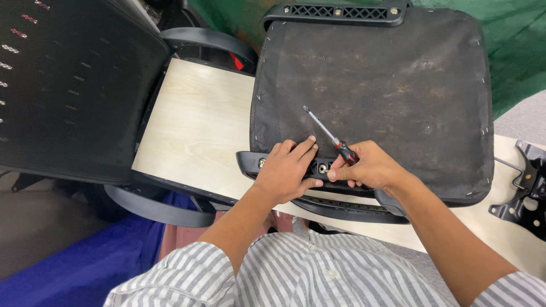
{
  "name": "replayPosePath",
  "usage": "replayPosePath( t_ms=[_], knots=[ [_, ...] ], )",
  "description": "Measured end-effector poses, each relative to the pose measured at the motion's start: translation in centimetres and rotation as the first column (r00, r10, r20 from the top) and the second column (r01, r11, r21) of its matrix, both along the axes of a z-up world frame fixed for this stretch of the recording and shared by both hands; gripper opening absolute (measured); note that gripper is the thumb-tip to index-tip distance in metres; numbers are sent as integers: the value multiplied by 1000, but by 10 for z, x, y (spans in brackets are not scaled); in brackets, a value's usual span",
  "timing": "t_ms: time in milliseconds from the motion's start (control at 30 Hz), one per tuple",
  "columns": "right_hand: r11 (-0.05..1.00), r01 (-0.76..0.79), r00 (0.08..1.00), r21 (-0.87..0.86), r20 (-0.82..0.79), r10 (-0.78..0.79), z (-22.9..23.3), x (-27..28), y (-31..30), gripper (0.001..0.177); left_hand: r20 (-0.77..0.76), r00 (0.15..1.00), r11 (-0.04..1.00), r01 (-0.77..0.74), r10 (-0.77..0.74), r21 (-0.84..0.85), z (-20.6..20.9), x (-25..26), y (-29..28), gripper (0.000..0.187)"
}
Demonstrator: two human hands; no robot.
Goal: The person uses a screwdriver to tighten screws on the underside of an office chair seat, securing the armrest brackets to the seat base. The person works on multiple screws in sequence, holding the chair steady with one hand while turning the screwdriver with the other.
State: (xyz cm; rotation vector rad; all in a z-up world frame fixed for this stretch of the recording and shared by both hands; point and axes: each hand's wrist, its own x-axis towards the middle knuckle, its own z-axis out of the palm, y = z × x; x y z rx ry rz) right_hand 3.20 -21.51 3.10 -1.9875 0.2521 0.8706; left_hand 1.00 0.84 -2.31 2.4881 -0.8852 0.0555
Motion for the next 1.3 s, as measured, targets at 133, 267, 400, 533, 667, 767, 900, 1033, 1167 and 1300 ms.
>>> replayPosePath(
  t_ms=[133, 267, 400, 533, 667, 767, 900, 1033, 1167, 1300],
  knots=[
    [1000, 21, 1000, -2, -2, -21, -2, 1, 2, 17, 3, 1000, 1000, 1, -1, -7, 0, 0, 1, 79],
    [999, 32, 1000, -10, 1, -32, -4, 3, 5, 18, 13, 1000, 1000, 1, 0, -14, 0, -1, 1, 80],
    [1000, 4, 999, -13, 54, -3, -4, 3, 10, 19, -5, 1000, 1000, 4, -4, 16, -1, 0, 1, 81],
    [997, -26, 999, -80, 39, 29, -3, 1, 13, 17, -7, 1000, 1000, -1, 1, 25, -3, 1, 0, 82],
    [999, -3, 999, -37, 39, 4, -1, -2, 9, 15, 11, 1000, 1000, 1, -1, 25, -4, 0, 1, 81],
    [1000, 22, 999, -18, 27, -21, -1, -2, 8, 12, 9, 1000, 1000, 3, -3, 18, -4, 0, 2, 80],
    [999, 28, 1000, -39, 14, -28, -2, 0, 9, 14, 7, 1000, 1000, 9, -9, 13, -4, 1, 1, 80],
    [992, 49, 999, -113, 0, -49, 2, 0, 12, 13, 28, 1000, 1000, 8, -8, 20, -5, 1, 1, 81],
    [982, 116, 993, -151, 15, -116, 3, -4, 24, 17, 33, 999, 1000, 10, -11, 9, -5, 1, 2, 81],
    [968, 200, 979, -154, 74, -191, 6, -7, 37, 19, 27, 1000, 1000, 7, -7, -1, -5, 2, 2, 81]
  ],
)
